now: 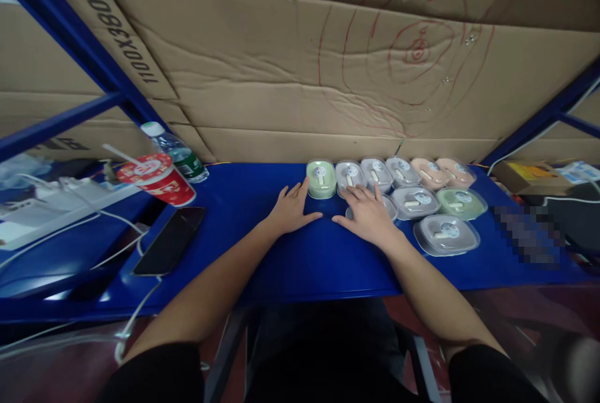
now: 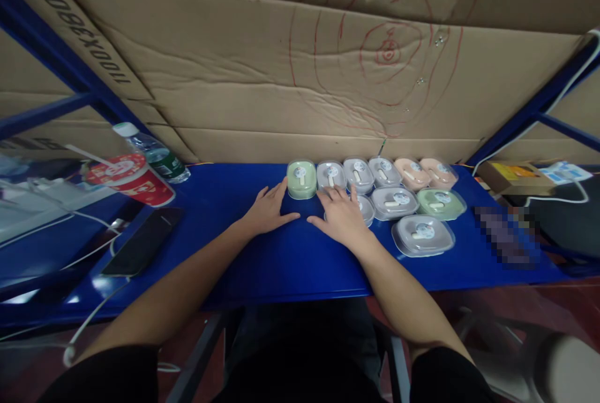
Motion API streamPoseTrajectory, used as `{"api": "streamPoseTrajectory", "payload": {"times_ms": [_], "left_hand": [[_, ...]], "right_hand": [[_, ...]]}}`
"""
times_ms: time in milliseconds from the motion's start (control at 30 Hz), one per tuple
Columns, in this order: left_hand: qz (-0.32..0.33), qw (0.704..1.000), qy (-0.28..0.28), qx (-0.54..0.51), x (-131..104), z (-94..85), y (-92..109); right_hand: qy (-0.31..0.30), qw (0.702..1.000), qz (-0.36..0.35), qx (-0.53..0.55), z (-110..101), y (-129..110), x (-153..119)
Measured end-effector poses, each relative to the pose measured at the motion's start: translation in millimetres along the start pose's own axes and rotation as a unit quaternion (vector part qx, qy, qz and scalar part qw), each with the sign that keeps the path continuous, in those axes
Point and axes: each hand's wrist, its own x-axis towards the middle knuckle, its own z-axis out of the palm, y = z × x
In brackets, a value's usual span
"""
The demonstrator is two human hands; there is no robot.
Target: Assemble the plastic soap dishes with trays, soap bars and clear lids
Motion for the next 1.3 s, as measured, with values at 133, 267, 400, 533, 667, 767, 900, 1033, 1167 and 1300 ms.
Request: {"api": "streamPoseTrajectory", "payload": {"times_ms": [133, 267, 400, 533, 667, 767, 900, 1033, 1167, 1300], "left_hand": [[-0.061, 0.998, 0.005, 0.021, -1.9, -2.0, -9.9], [-0.079, 0.996, -0.023, 0.027, -4.0, -5.3, -18.7], [-0.077, 0.996, -0.038, 0.029, -3.7, -7.6, -22.1], [-0.065, 0.996, -0.056, 0.030, -4.2, -11.1, -23.2], [-0.065, 0.995, -0.065, 0.025, -5.0, -12.6, -24.2], [-0.064, 0.996, -0.063, 0.026, -5.1, -11.9, -27.1], [-0.079, 0.995, -0.055, 0.011, -5.9, -16.4, -37.4], [-0.061, 0.997, -0.038, -0.004, -8.0, -26.3, -46.6], [-0.008, 0.997, -0.067, -0.035, -10.1, -32.3, -41.3], [-0.006, 0.995, -0.067, -0.067, -10.5, -33.7, -32.8]], "right_hand": [[-0.001, 1.000, -0.004, 0.012, 0.3, 1.4, 0.8], [0.015, 0.999, -0.020, 0.031, -1.3, -4.7, 0.4], [0.017, 0.991, -0.106, 0.077, 3.9, -28.0, -1.6], [-0.017, 0.980, -0.182, 0.080, 19.1, -53.5, 8.2], [0.012, 0.994, -0.104, 0.018, 34.9, -61.9, 36.4], [0.043, 0.998, -0.050, -0.023, 42.0, -60.6, 53.0], [0.069, 0.995, -0.066, 0.004, 45.1, -55.4, 51.6], [0.083, 0.993, -0.063, 0.059, 53.2, -47.4, 42.4], [0.056, 0.987, -0.069, 0.133, 66.5, -38.4, 44.9], [0.080, 0.974, -0.094, 0.192, 71.8, -34.2, 48.4]]}}
